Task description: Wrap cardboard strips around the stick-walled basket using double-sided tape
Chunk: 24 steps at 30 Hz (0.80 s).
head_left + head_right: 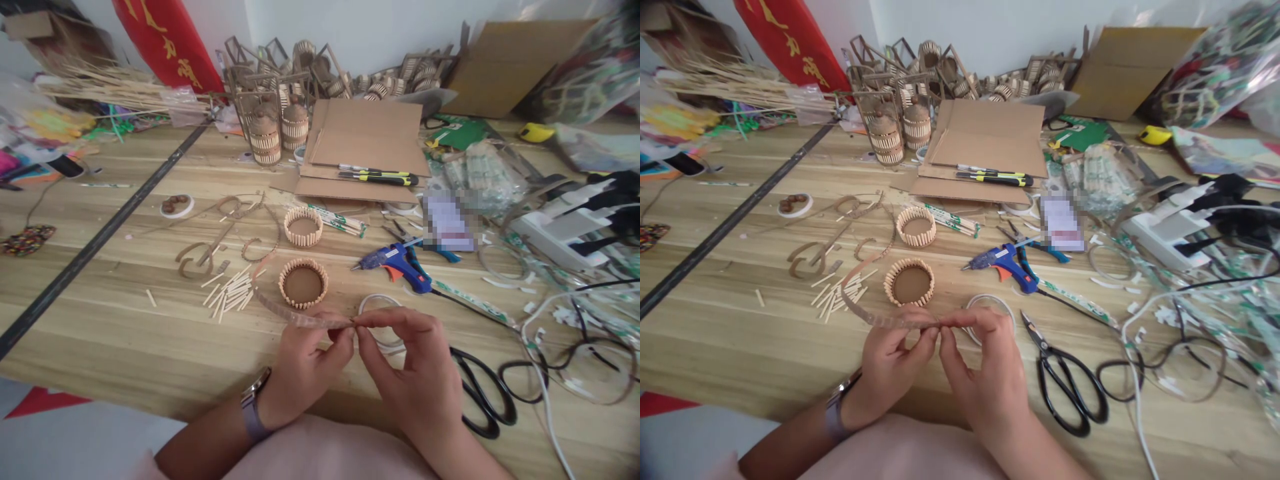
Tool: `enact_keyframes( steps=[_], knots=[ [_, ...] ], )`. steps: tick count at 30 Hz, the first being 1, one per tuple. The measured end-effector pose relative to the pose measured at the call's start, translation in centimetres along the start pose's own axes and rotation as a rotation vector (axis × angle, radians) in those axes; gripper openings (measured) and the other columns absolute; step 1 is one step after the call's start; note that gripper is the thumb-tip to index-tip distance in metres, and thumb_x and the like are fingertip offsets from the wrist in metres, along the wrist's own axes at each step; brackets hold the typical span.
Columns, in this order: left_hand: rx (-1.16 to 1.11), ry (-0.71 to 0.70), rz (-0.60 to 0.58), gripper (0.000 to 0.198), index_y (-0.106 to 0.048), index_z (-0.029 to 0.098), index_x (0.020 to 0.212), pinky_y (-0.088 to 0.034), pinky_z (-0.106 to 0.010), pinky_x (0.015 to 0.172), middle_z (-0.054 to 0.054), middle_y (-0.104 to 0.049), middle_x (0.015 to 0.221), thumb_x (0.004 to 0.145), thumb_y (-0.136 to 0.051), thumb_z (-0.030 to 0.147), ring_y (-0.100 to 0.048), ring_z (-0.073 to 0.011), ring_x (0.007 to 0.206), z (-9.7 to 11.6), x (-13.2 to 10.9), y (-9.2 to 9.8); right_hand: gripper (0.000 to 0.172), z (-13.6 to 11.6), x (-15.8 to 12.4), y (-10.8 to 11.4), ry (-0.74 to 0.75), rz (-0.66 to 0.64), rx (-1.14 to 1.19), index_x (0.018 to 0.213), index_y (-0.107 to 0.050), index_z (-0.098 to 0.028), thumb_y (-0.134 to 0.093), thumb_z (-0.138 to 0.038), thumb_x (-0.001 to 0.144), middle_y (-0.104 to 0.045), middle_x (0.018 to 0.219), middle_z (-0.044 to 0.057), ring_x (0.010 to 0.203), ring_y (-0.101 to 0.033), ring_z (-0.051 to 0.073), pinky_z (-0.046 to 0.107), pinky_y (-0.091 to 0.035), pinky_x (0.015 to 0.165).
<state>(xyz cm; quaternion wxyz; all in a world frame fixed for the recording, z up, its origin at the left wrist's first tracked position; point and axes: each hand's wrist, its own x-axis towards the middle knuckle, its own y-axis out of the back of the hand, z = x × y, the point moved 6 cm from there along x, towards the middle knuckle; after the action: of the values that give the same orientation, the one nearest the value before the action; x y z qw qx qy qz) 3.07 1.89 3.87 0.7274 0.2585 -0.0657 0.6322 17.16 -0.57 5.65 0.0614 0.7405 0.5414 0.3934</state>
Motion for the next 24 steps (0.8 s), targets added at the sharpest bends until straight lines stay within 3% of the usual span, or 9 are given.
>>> enact_keyframes(
  steps=[11, 17, 21, 24],
  knots=[
    [-0.052, 0.010, -0.028, 0.012, -0.067, 0.019, 0.085, -0.052, -0.022, 0.074, -0.001, -0.072, 0.081, 0.087, -0.059, 0.010, -0.066, -0.0125, 0.076, 0.1, 0.0, -0.2, 0.024, 1.0, -0.2, -0.4, -0.133, 0.025, 0.207, 0.093, -0.048, -0.028, -0.063, -0.014, 0.081, -0.066, 0.077, -0.004, 0.072, -0.067, 0.018, 0.035, -0.052, 0.069],
    [-0.118, -0.017, 0.015, 0.011, -0.065, 0.018, 0.083, -0.051, -0.023, 0.071, -0.001, -0.069, 0.077, 0.088, -0.058, 0.010, -0.064, -0.0129, 0.073, 0.6, 0.2, 0.3, 0.025, 1.9, 0.4, -0.4, -0.315, 0.001, 0.422, 0.091, -0.046, -0.028, -0.063, -0.014, 0.080, -0.064, 0.074, -0.006, 0.071, -0.066, 0.015, 0.030, -0.052, 0.067],
    [-0.158, -0.057, 0.099, 0.014, -0.061, 0.018, 0.078, -0.051, -0.023, 0.070, -0.002, -0.065, 0.074, 0.088, -0.057, 0.010, -0.063, -0.0134, 0.072, 0.9, 0.3, 1.0, 0.026, 4.1, 0.6, 0.8, -0.439, 0.062, 0.475, 0.088, -0.047, -0.027, -0.069, -0.020, 0.077, -0.064, 0.073, -0.005, 0.067, -0.063, 0.014, 0.027, -0.050, 0.062],
    [-0.203, -0.041, 0.139, 0.015, -0.060, 0.018, 0.077, -0.051, -0.023, 0.066, -0.002, -0.063, 0.073, 0.090, -0.055, 0.012, -0.062, -0.0138, 0.071, 0.7, 0.3, 1.3, 0.031, 6.6, 1.0, 3.2, -0.515, 0.155, 0.373, 0.085, -0.049, -0.027, -0.075, -0.031, 0.069, -0.063, 0.073, -0.003, 0.069, -0.062, 0.016, 0.032, -0.051, 0.067]
  ],
)
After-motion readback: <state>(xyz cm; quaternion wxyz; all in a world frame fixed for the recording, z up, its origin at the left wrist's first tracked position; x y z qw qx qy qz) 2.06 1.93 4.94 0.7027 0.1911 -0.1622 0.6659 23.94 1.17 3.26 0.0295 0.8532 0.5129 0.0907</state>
